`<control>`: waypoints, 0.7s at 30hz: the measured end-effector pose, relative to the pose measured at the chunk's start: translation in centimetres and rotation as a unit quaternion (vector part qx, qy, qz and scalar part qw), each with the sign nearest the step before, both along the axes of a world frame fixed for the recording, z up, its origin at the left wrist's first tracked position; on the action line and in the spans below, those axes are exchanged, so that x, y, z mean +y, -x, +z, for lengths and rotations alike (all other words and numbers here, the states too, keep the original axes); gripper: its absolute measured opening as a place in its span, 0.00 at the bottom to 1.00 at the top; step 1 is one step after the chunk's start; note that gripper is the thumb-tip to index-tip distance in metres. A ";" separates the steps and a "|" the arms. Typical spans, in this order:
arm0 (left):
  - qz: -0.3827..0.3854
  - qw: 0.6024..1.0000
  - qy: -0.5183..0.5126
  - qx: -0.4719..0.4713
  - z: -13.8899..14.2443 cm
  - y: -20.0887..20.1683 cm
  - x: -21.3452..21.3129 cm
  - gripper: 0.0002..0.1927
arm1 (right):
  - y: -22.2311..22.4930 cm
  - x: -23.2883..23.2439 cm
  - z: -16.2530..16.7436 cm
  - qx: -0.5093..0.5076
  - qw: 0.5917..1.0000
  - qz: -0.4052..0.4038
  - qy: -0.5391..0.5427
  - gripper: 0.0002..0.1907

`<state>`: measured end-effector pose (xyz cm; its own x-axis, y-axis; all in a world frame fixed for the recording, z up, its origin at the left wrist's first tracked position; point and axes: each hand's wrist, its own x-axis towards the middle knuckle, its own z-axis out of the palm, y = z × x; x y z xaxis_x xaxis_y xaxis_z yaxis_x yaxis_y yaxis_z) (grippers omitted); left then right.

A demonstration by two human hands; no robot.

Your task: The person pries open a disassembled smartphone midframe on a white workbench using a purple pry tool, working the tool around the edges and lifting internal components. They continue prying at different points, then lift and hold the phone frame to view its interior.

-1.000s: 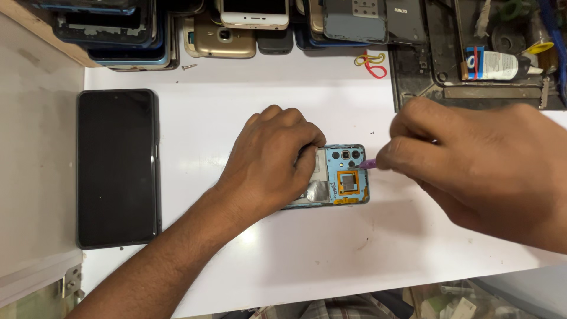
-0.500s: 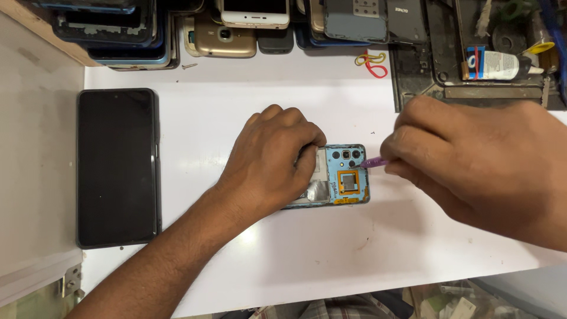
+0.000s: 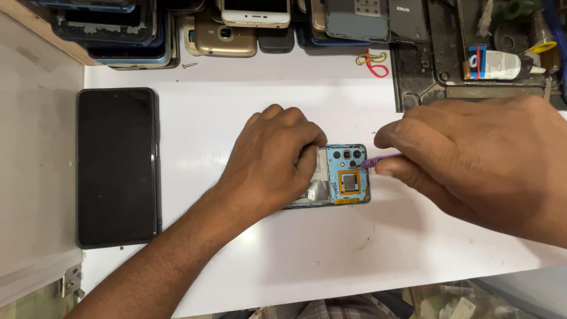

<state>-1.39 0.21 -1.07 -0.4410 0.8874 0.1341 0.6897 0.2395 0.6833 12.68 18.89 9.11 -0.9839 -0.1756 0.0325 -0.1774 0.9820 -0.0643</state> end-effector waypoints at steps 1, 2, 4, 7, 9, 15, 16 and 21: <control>-0.001 1.000 0.003 0.000 0.0 0.0 0.0 0.06 | 0.0 0.0 0.1 -0.009 1.000 -0.002 -0.008 0.16; -0.002 1.000 0.006 0.000 0.0 0.0 0.1 0.06 | 0.0 0.1 0.1 -0.019 1.000 -0.004 -0.015 0.16; -0.004 1.000 0.006 0.000 0.0 0.0 0.1 0.06 | -0.1 0.2 0.1 -0.037 0.999 -0.003 0.019 0.15; -0.002 1.000 0.004 -0.001 0.0 0.0 0.0 0.06 | -0.5 0.6 0.0 -0.062 0.990 0.007 0.128 0.14; 0.002 1.000 0.007 -0.002 -0.1 0.0 0.1 0.06 | -0.8 0.8 -0.4 -0.079 0.981 0.016 0.175 0.13; -0.002 1.000 -0.018 0.001 -0.2 0.0 -0.1 0.06 | -1.7 2.0 -0.8 -0.033 0.975 -0.029 0.216 0.13; -0.002 1.000 -0.019 0.001 -0.2 0.0 -0.1 0.06 | -1.9 2.0 -0.9 -0.019 0.968 -0.029 0.247 0.11; 0.001 1.000 -0.011 0.006 -0.2 0.0 -0.1 0.06 | -1.9 2.1 -2.4 -0.003 0.950 -0.062 0.307 0.07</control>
